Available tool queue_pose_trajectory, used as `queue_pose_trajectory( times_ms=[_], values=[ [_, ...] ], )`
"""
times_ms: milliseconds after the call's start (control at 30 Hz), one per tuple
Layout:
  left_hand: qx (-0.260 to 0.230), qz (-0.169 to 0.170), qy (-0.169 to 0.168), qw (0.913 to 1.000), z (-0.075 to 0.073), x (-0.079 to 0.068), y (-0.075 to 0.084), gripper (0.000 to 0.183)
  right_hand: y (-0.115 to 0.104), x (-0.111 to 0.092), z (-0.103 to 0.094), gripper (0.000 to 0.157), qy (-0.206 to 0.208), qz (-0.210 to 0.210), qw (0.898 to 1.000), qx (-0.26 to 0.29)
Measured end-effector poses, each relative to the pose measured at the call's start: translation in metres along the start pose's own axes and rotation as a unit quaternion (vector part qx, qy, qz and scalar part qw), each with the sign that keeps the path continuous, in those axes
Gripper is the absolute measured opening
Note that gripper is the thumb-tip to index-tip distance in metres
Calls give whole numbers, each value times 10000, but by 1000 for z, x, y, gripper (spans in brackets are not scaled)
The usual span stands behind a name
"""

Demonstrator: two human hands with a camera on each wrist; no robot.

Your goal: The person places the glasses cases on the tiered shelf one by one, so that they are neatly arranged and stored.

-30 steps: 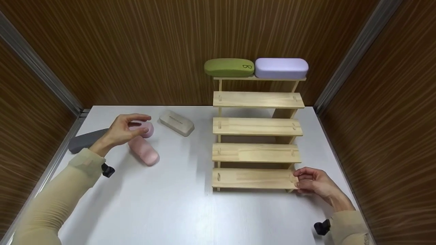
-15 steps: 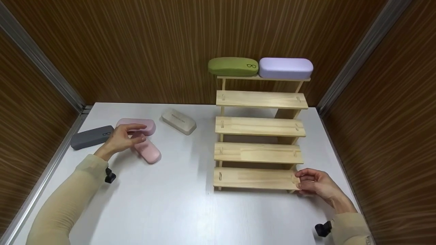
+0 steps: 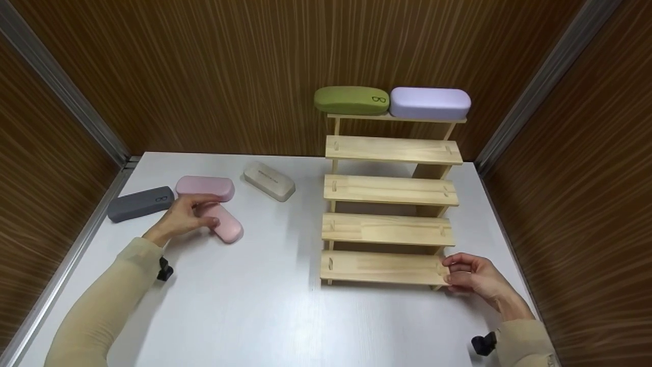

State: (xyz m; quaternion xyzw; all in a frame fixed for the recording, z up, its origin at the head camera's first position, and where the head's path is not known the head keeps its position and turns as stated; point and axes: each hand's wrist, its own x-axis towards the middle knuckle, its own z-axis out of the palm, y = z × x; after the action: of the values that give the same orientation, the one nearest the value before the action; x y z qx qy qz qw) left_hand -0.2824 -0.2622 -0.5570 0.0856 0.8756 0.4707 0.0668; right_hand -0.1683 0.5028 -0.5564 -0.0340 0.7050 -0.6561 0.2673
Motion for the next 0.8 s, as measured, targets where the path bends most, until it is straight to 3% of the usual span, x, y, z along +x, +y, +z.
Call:
queue_pose_trajectory(
  times_ms=[367,600,800],
  values=[
    [524,320,344,9975,3,-11,-10,65,0,-1,0,43,3,-6,10000,32],
    [511,61,404,9979,11,-20,-14,56,0,0,-1,43,-15,24,9999,125],
    [414,6,505,9979,19,-24,-14,60,1,0,0,43,-62,-3,9998,187]
  ],
)
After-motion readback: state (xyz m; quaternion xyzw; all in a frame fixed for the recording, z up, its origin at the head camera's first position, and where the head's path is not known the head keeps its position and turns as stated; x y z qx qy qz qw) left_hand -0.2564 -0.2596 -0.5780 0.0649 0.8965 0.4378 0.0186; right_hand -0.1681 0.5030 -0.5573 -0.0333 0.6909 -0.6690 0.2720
